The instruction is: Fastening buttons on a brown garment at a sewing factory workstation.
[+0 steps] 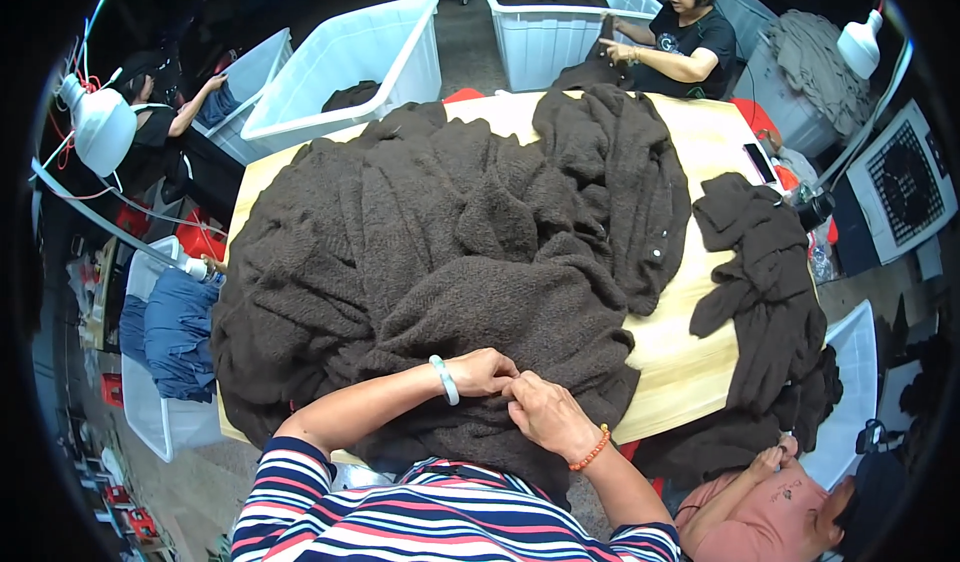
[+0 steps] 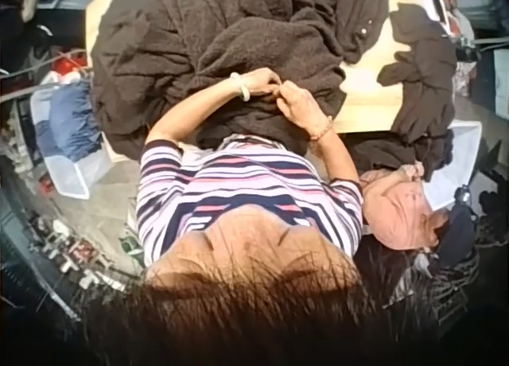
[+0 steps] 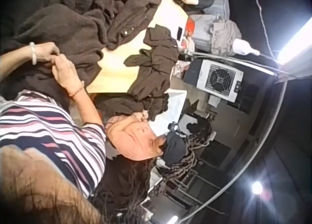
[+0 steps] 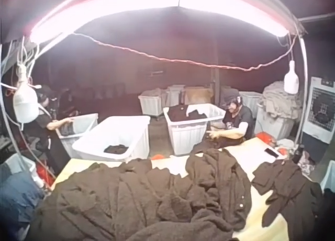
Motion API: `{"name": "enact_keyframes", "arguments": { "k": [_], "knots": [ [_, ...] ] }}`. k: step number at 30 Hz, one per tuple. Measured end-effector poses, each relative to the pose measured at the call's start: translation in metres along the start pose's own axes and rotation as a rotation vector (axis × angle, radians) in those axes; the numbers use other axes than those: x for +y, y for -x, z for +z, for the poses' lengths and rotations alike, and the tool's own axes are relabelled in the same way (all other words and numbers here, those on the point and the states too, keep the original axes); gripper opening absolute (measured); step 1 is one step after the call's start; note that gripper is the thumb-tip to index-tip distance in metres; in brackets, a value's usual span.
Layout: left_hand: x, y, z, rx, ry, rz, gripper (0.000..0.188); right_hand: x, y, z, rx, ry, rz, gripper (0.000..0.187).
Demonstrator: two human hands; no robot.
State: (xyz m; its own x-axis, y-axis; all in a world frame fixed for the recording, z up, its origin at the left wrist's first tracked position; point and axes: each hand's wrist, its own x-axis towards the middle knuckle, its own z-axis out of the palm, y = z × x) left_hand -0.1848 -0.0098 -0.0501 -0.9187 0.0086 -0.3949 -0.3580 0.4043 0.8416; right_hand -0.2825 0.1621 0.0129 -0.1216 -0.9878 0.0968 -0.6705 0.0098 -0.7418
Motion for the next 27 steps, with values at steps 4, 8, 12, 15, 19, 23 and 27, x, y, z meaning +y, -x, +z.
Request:
{"name": "enact_keyframes", "arguments": {
  "k": [4, 8, 12, 15, 19, 23, 27],
  "knots": [
    [0.001, 0.001, 0.000, 0.013, -0.012, -0.021, 0.028, 0.000, -0.003, 0.002, 0.002, -0.007, -0.014, 0.013],
    [0.003, 0.000, 0.009, 0.075, -0.135, 0.027, 0.027, -0.002, -0.001, -0.003, -0.075, 0.003, 0.025, 0.014],
    [0.024, 0.009, 0.015, 0.124, -0.280, -0.039, 0.028, 0.000, 0.004, -0.002, -0.060, -0.013, 0.039, 0.015],
    [0.010, 0.005, 0.013, 0.028, -0.250, 0.053, 0.027, -0.001, 0.005, 0.001, 0.011, -0.032, 0.009, 0.013],
    [0.007, 0.007, 0.004, -0.079, -0.089, 0.095, 0.026, 0.002, 0.007, 0.000, -0.020, -0.015, 0.018, 0.016],
    [-0.005, 0.013, -0.003, -0.047, 0.383, -0.033, 0.012, 0.004, 0.004, 0.000, 0.007, 0.003, -0.001, 0.018],
    [-0.003, 0.022, -0.008, -0.073, 0.771, -0.071, 0.014, -0.003, 0.000, 0.001, 0.085, 0.052, 0.034, 0.016]
  ]
}}
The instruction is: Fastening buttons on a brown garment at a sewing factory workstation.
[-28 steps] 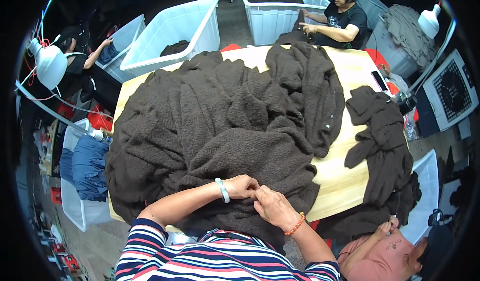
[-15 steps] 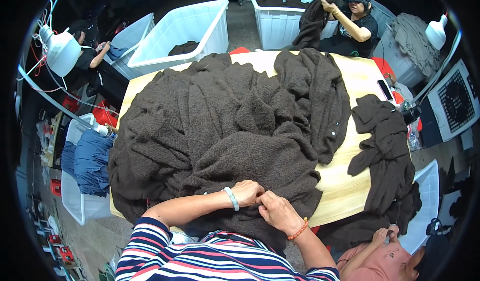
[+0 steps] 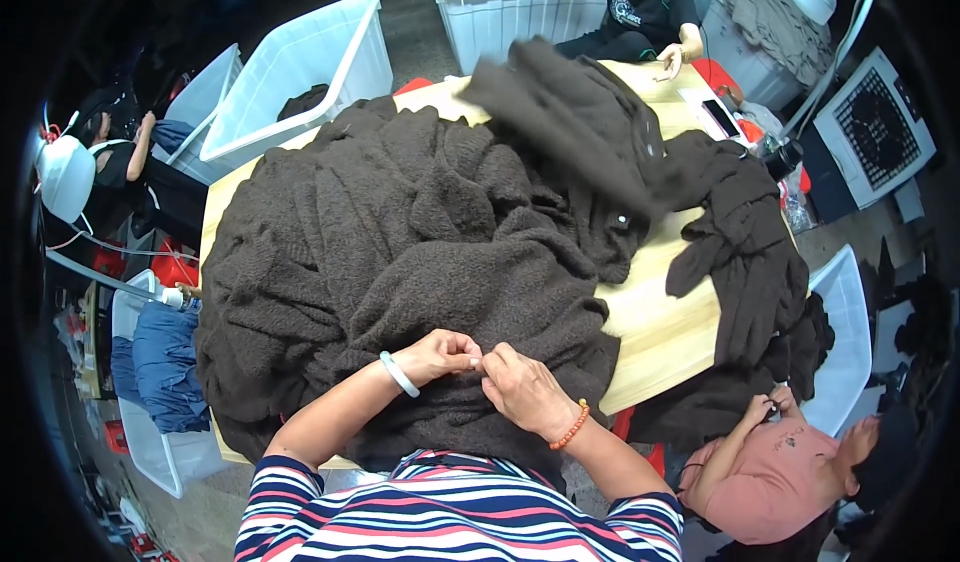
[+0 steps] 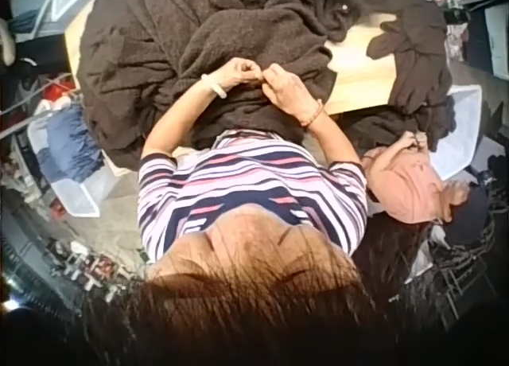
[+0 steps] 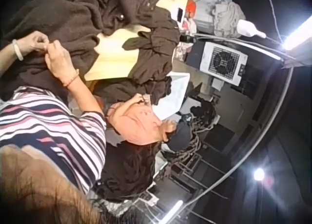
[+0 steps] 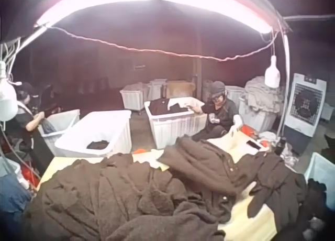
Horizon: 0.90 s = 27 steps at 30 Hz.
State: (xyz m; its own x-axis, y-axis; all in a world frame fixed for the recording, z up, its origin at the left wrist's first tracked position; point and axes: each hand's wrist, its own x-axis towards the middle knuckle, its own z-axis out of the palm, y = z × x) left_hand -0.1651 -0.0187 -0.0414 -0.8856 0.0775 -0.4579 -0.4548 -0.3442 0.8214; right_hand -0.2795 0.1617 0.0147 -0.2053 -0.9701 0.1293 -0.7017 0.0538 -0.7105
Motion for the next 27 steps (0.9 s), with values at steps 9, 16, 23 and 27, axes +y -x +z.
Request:
{"name": "enact_keyframes", "arguments": {
  "k": [9, 16, 23, 27],
  "knots": [
    [-0.011, 0.001, 0.001, -0.079, 0.367, 0.070, 0.016, -0.005, -0.002, -0.002, 0.059, -0.003, -0.009, 0.016],
    [-0.015, -0.002, 0.003, -0.077, 0.371, 0.092, 0.015, -0.010, -0.006, 0.005, 0.178, -0.121, 0.126, 0.024],
    [-0.022, -0.005, 0.001, -0.065, 0.413, 0.098, 0.015, -0.004, -0.010, 0.005, 0.135, -0.097, 0.079, 0.023],
    [-0.025, -0.009, 0.005, -0.051, 0.471, 0.118, 0.012, -0.009, -0.010, 0.005, 0.131, -0.048, 0.083, 0.023]
  ]
}}
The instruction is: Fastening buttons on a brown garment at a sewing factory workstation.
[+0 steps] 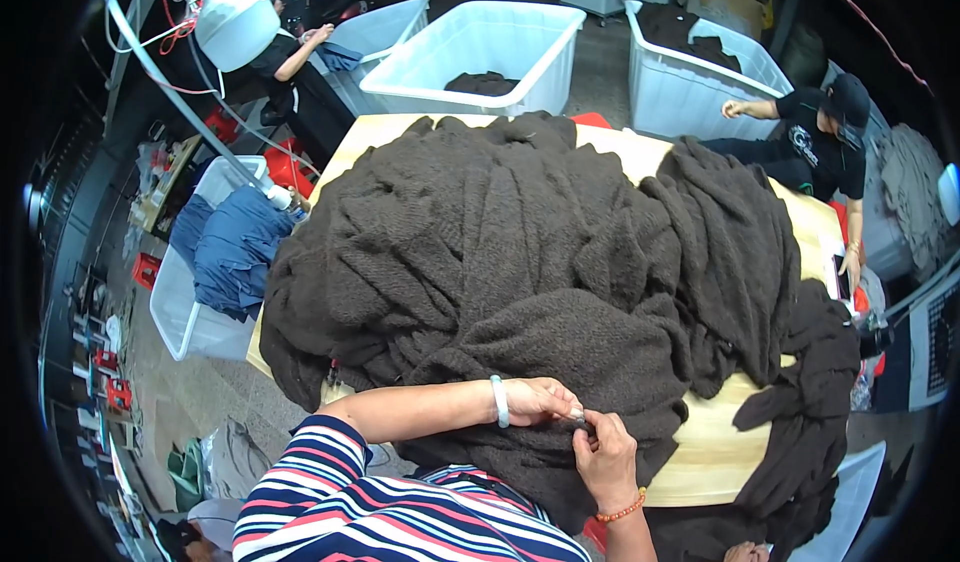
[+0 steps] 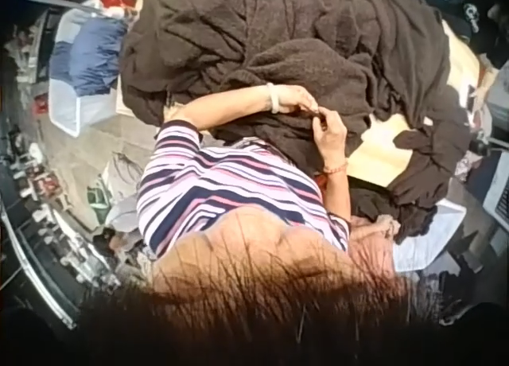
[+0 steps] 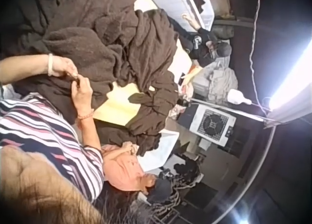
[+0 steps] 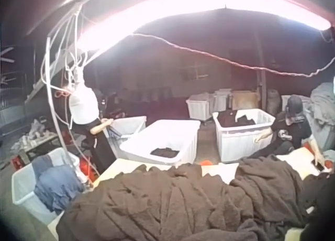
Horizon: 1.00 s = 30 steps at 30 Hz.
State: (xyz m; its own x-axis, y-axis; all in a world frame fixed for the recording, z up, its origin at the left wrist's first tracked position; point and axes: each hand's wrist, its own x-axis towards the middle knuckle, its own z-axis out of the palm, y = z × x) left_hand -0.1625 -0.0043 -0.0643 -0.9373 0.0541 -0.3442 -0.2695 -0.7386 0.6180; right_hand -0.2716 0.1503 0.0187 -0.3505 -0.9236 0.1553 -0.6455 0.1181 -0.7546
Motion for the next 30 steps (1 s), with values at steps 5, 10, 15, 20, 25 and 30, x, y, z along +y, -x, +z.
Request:
{"name": "enact_keyframes", "arguments": {
  "k": [5, 10, 15, 20, 25, 30],
  "knots": [
    [-0.003, 0.009, 0.004, 0.031, -0.103, 0.045, 0.017, 0.003, 0.002, 0.001, 0.024, 0.004, -0.018, 0.020],
    [0.006, 0.028, 0.035, 0.157, -0.681, 0.345, 0.025, 0.008, 0.010, -0.005, 0.014, -0.029, 0.053, 0.020],
    [0.007, 0.030, 0.035, 0.314, -1.141, 0.684, 0.013, 0.005, 0.003, -0.007, -0.039, -0.091, 0.036, 0.019],
    [0.016, 0.037, 0.035, 0.272, -0.995, 0.428, 0.013, 0.010, 0.000, -0.012, -0.162, -0.092, 0.035, 0.018],
    [0.018, 0.034, 0.035, 0.303, -0.930, 0.267, 0.011, 0.021, 0.003, -0.007, -0.138, -0.079, -0.026, 0.021],
    [0.016, 0.032, 0.033, 0.295, -0.954, 0.221, 0.011, 0.026, 0.006, -0.007, -0.106, -0.147, -0.014, 0.016]
  ]
}}
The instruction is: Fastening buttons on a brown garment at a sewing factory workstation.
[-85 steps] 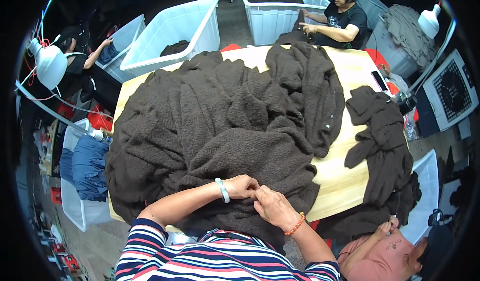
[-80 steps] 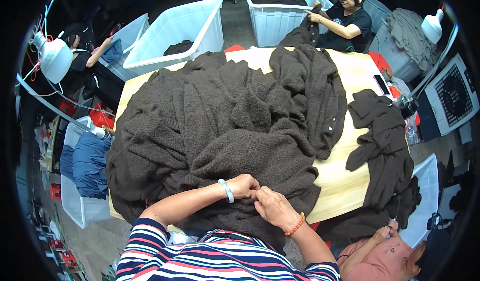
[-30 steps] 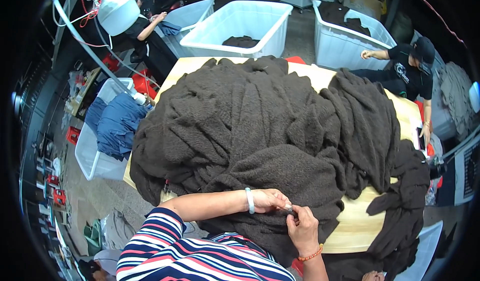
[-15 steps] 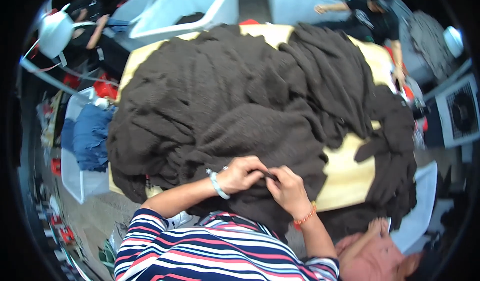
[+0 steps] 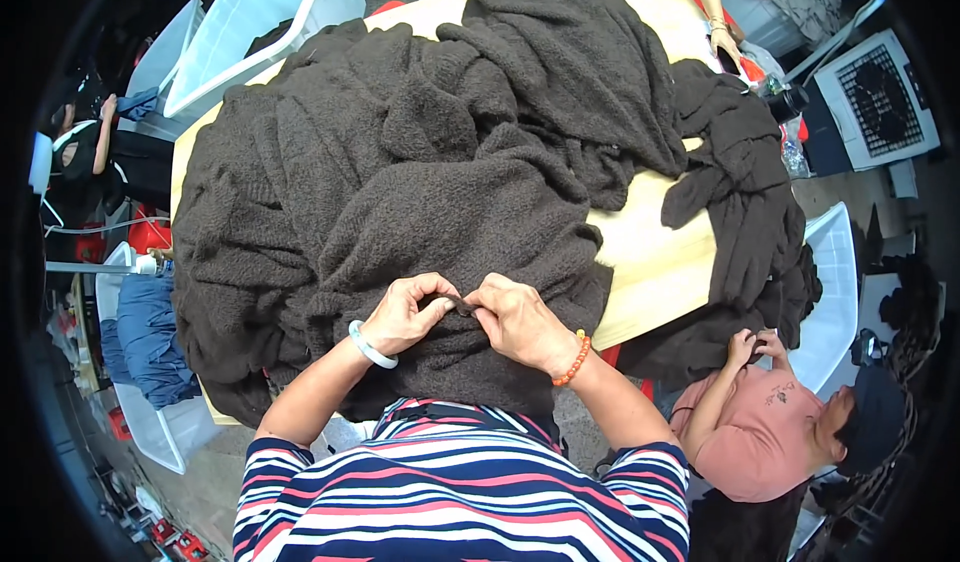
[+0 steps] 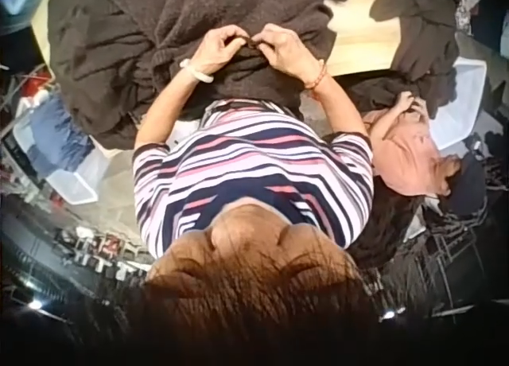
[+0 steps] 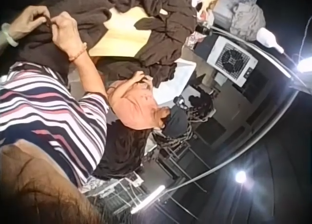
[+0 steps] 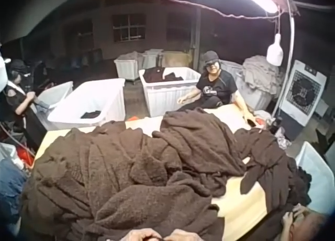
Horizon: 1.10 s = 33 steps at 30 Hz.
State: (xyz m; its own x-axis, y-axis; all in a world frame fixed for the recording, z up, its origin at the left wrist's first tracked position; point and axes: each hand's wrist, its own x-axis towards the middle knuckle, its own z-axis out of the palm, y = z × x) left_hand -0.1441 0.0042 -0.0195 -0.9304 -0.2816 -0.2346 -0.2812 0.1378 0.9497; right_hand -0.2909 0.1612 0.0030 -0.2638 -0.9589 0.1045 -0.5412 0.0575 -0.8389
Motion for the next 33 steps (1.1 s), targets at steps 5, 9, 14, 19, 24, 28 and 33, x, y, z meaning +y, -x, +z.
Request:
{"name": "enact_keyframes", "arguments": {
  "k": [5, 9, 14, 19, 24, 28, 33],
  "knots": [
    [-0.005, -0.003, 0.002, -0.008, 0.012, 0.029, 0.012, 0.003, -0.003, -0.005, -0.068, -0.071, 0.010, 0.015],
    [-0.006, -0.003, 0.002, -0.014, 0.069, 0.012, 0.012, 0.005, -0.010, -0.012, -0.188, -0.118, 0.046, 0.013],
    [-0.001, -0.002, 0.003, 0.012, 0.112, 0.022, 0.012, 0.007, -0.009, -0.010, -0.214, -0.358, 0.180, 0.009],
    [0.008, 0.005, 0.003, 0.032, 0.057, 0.060, 0.016, 0.011, -0.009, -0.008, -0.103, -0.595, 0.408, 0.015],
    [0.023, 0.016, 0.001, 0.045, -0.190, 0.322, 0.038, 0.007, -0.013, -0.017, -0.061, -0.705, 0.470, 0.022],
    [0.020, 0.015, 0.003, 0.059, -0.154, 0.231, 0.042, 0.001, -0.013, -0.022, -0.138, -0.860, 0.533, 0.020],
    [0.034, 0.017, 0.011, 0.271, -0.606, 0.336, 0.065, 0.000, -0.009, -0.024, -0.196, -0.905, 0.500, 0.021]
  ]
}}
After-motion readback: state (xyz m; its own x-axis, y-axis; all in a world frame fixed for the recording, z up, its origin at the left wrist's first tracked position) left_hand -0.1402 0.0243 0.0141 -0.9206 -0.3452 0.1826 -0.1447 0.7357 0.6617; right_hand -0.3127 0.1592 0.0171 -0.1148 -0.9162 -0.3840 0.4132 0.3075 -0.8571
